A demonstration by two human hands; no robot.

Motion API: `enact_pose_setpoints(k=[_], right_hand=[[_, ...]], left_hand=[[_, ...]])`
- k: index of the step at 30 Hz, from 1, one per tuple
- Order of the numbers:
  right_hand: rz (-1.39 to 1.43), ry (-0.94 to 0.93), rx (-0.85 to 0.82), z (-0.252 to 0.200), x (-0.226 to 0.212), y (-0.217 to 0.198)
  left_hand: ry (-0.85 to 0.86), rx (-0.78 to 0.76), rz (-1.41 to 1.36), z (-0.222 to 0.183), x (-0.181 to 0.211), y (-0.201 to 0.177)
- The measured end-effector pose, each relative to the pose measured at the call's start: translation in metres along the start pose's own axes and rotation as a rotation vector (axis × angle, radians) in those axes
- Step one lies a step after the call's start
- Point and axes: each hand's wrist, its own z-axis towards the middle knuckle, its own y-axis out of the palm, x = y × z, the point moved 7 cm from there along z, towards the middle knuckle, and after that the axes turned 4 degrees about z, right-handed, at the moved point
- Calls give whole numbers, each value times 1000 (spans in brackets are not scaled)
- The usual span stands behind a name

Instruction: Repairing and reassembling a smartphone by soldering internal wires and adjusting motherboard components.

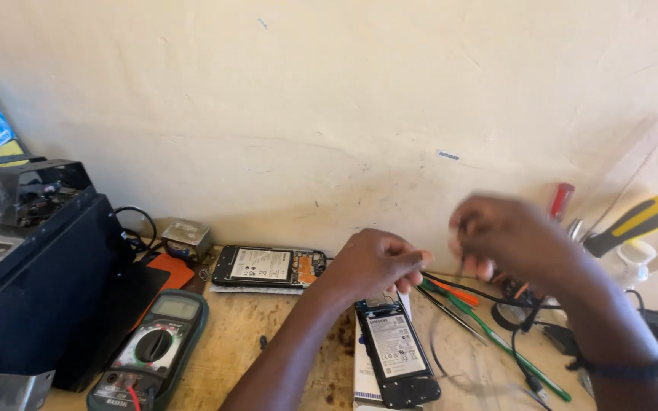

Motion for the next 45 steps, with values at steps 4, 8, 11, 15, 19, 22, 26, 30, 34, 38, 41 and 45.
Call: enact_pose_setpoints(k=[4, 8, 11, 15, 19, 22, 26, 30, 34, 38, 41, 45], right_hand=[[330, -243, 321, -13, -44, -43], [513, -501, 502, -28, -58, -63], [374, -458, 502, -41, -56, -65], [373, -297, 294, -27, -33, -47], [145, -123, 123, 1, -9, -4], [226, -313, 110, 27, 10, 20], [306, -436, 213, 33, 15, 8], [310, -331, 307, -11, -29, -27], [404, -441, 481, -52, -52, -50], [177, -373, 340, -26, -33, -53], [-29, -482, 44, 1, -23, -18], [60, -579, -96, -8, -38, 8]], left_hand=[[4, -288, 71, -13, 13, 27], [3, -347, -56, -8, 7, 34], [-28, -167, -530, 1, 1, 11], [63, -26, -871, 20, -11, -6], [78, 166, -1191, 33, -27, -19], [133, 171, -1218, 36, -30, -17], [264, 135, -1164, 24, -13, -23], [238, 30, -464, -7, 28, -18], [23, -74, 137, -9, 17, 4], [114, 61, -724, 11, -1, -13], [180, 168, -1071, 18, -8, -32], [230, 248, -1218, 34, -24, -34]])
